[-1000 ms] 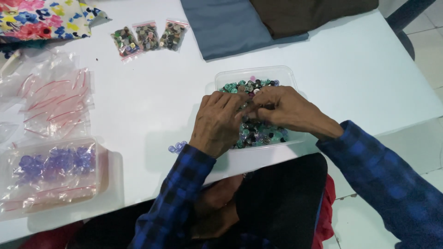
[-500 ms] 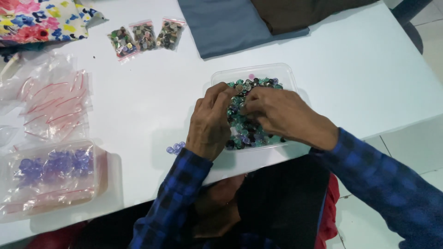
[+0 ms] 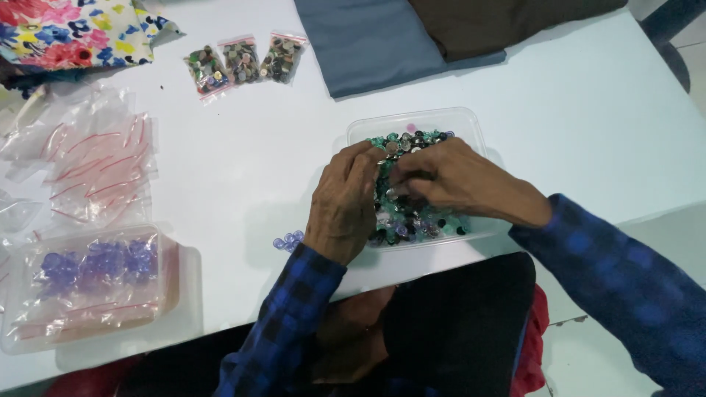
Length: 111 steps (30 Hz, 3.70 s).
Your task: Sorting small decorative buttons and placing them into small plastic bags.
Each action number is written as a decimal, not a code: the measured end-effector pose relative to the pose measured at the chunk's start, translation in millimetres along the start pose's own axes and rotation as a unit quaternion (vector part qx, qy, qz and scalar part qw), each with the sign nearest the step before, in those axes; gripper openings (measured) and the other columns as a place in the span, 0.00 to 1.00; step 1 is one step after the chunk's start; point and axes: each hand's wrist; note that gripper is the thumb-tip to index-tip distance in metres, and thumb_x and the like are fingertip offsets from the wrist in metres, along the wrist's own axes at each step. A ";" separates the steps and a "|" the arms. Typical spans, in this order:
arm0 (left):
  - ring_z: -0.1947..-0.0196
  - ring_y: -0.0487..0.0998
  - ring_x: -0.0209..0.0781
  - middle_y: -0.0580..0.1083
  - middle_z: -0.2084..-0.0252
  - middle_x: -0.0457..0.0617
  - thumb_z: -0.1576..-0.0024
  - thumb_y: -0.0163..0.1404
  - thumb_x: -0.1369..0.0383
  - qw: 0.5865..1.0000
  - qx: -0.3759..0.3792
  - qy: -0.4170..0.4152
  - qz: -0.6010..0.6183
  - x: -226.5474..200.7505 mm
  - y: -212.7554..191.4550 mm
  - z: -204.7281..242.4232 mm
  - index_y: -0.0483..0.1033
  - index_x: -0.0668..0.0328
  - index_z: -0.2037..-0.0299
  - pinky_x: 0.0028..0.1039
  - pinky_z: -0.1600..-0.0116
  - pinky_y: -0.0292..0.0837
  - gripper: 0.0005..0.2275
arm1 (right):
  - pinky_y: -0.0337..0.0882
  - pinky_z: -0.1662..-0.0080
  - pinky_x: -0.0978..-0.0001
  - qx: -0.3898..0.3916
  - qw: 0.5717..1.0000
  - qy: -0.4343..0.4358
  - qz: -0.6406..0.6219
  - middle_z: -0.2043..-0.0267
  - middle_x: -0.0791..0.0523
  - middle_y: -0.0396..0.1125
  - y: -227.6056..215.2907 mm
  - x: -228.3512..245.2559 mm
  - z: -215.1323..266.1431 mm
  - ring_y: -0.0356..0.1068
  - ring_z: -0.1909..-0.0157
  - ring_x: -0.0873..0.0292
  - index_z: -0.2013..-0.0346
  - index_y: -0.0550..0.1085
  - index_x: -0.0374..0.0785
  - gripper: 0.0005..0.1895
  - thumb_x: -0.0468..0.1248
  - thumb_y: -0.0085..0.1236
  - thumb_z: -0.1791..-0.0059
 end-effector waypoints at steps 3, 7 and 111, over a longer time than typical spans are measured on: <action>0.53 0.78 0.55 0.72 0.52 0.53 0.33 0.37 0.68 1.000 0.024 0.013 -0.011 -6.1 -4.3 -3.3 0.73 0.57 0.45 0.40 0.50 0.73 0.13 | 0.82 0.66 0.63 -0.046 0.988 0.049 -0.141 0.66 0.44 0.78 -2.3 -6.2 5.6 0.80 0.65 0.50 0.57 0.80 0.33 0.11 0.27 0.59 0.55; 0.50 0.76 0.53 0.76 0.58 0.45 0.42 0.52 0.73 0.998 0.063 -0.004 -0.003 -2.5 -1.8 -4.9 0.74 0.51 0.50 0.41 0.46 0.68 0.11 | 0.83 0.65 0.69 -0.072 0.969 0.045 -0.231 0.69 0.44 0.77 4.9 -20.0 3.0 0.78 0.67 0.55 0.59 0.80 0.31 0.09 0.26 0.59 0.54; 0.62 0.80 0.51 0.78 0.63 0.50 0.37 0.51 0.66 0.997 -0.042 0.045 -0.049 2.8 -14.4 10.9 0.78 0.53 0.54 0.39 0.54 0.75 0.06 | 0.78 0.61 0.64 0.058 0.939 0.016 0.339 0.59 0.53 0.74 -3.4 -3.6 11.5 0.75 0.59 0.53 0.52 0.80 0.50 0.13 0.36 0.51 0.49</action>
Point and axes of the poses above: each hand's wrist, its own z-axis away from the middle knuckle, its own y-axis out of the palm, x = y × z
